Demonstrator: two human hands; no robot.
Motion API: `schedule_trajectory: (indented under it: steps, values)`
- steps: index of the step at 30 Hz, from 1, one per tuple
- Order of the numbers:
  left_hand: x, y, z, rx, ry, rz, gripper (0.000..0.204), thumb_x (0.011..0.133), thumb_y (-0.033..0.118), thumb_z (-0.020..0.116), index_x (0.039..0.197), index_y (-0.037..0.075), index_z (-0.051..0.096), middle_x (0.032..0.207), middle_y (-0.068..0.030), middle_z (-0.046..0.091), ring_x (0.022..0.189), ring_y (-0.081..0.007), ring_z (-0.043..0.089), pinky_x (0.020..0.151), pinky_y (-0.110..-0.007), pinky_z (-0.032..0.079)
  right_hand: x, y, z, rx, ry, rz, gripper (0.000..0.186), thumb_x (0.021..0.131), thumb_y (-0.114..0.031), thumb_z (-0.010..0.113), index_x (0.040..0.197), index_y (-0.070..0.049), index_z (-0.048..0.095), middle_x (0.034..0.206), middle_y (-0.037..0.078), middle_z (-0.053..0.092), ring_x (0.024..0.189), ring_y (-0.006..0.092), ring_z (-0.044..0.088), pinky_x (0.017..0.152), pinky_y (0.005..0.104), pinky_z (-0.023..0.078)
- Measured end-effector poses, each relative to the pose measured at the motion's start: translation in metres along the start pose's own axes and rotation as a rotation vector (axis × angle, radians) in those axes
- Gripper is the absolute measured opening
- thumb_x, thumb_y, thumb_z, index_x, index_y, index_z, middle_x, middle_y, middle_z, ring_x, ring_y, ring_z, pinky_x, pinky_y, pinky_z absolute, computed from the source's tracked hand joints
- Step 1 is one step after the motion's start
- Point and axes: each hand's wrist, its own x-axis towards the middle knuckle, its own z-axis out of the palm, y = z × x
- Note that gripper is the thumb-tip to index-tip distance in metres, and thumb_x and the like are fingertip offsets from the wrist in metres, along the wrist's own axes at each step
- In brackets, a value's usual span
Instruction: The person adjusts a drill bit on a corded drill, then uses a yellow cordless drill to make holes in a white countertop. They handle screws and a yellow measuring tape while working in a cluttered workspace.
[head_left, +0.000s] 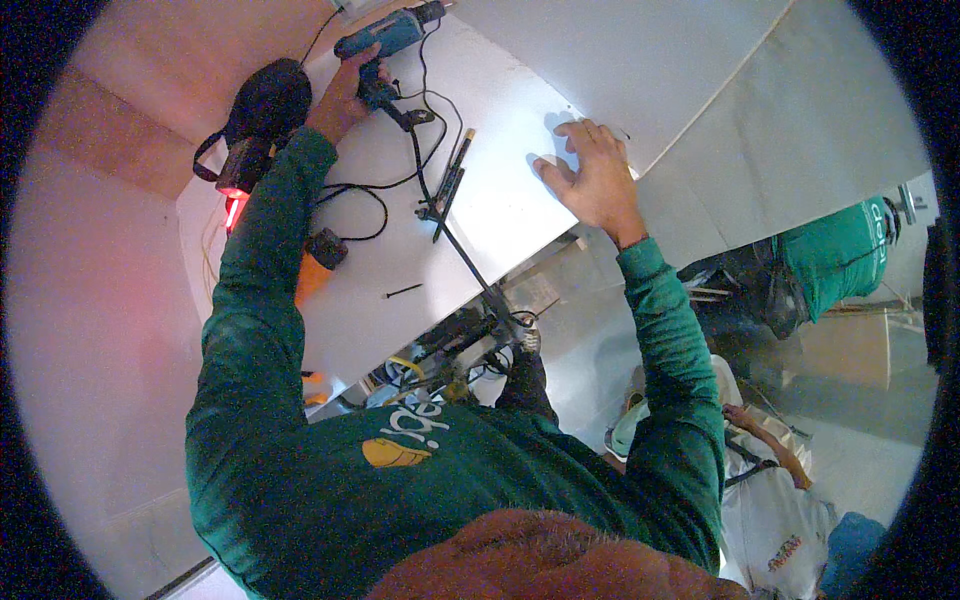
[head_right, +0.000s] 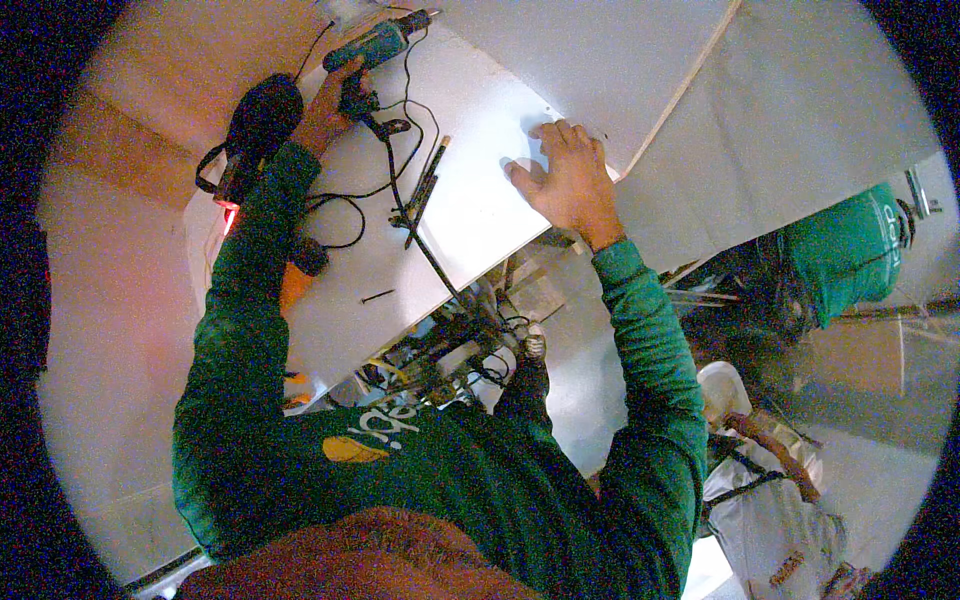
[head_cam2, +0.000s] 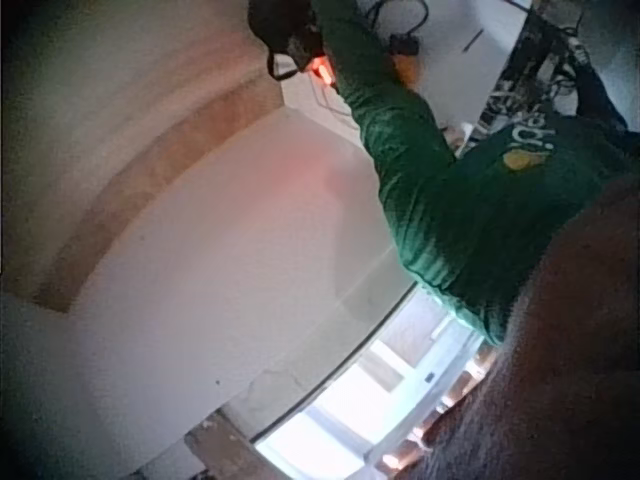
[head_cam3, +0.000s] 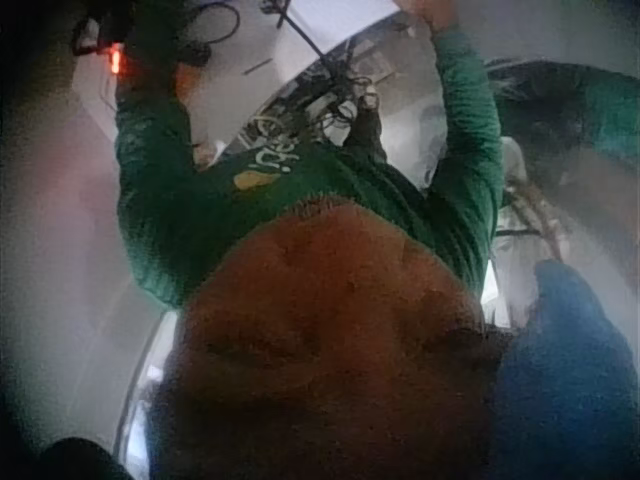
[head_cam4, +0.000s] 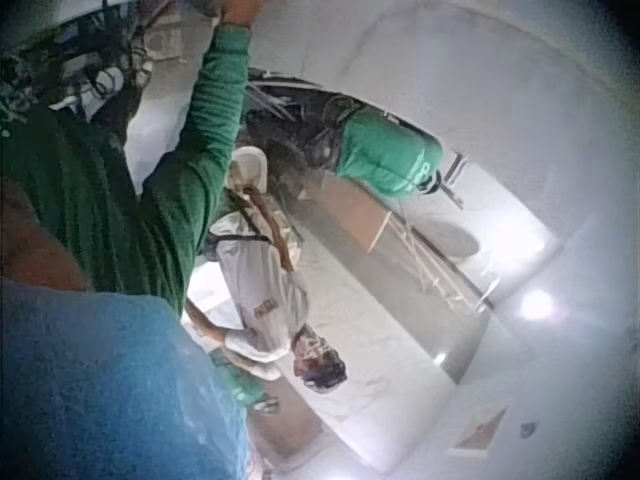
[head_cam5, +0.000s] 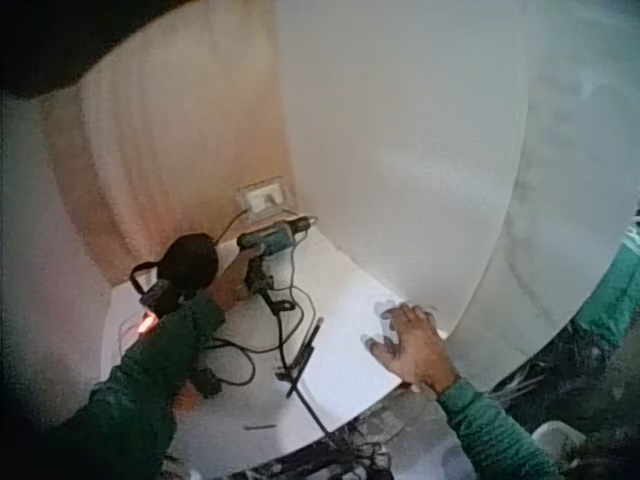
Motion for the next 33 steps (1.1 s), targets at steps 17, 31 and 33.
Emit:
schedule_trajectory:
  steps: [17,31,33]
  values:
    - [-0.027,0.014,-0.011,-0.161,0.005,0.029,0.032,0.100,0.022,0.070,0.111,-0.003,0.053,0.087,-0.0094,0.060,0.069,-0.0149,0.061,0.059,-0.027,0.056,-0.002,0.000,-0.011,0.092,0.022,-0.022,0.060,0.087,-0.048,0.070,0.124,-0.001,0.063,0.120,0.019,0.064,0.116,0.0398,0.058,0.101,0.0545,0.041]
    - [-0.099,0.019,-0.008,-0.181,0.094,0.055,0.039,0.100,0.019,0.069,0.126,0.000,0.047,0.090,-0.0118,0.060,0.068,-0.0152,0.059,0.058,-0.025,0.055,-0.005,0.007,-0.009,0.128,0.037,-0.041,0.061,0.085,-0.048,0.072,0.126,-0.003,0.062,0.124,0.019,0.063,0.120,0.0391,0.056,0.102,0.0565,0.040]
    - [-0.116,0.022,-0.004,-0.219,0.069,0.020,0.040,0.099,0.019,0.069,0.127,0.001,0.047,0.090,-0.0120,0.060,0.069,-0.0154,0.060,0.058,-0.025,0.055,-0.007,0.008,-0.001,0.144,0.109,-0.062,0.058,0.085,-0.044,0.074,0.124,-0.003,0.063,0.116,0.017,0.064,0.113,0.0361,0.059,0.098,0.0533,0.042]
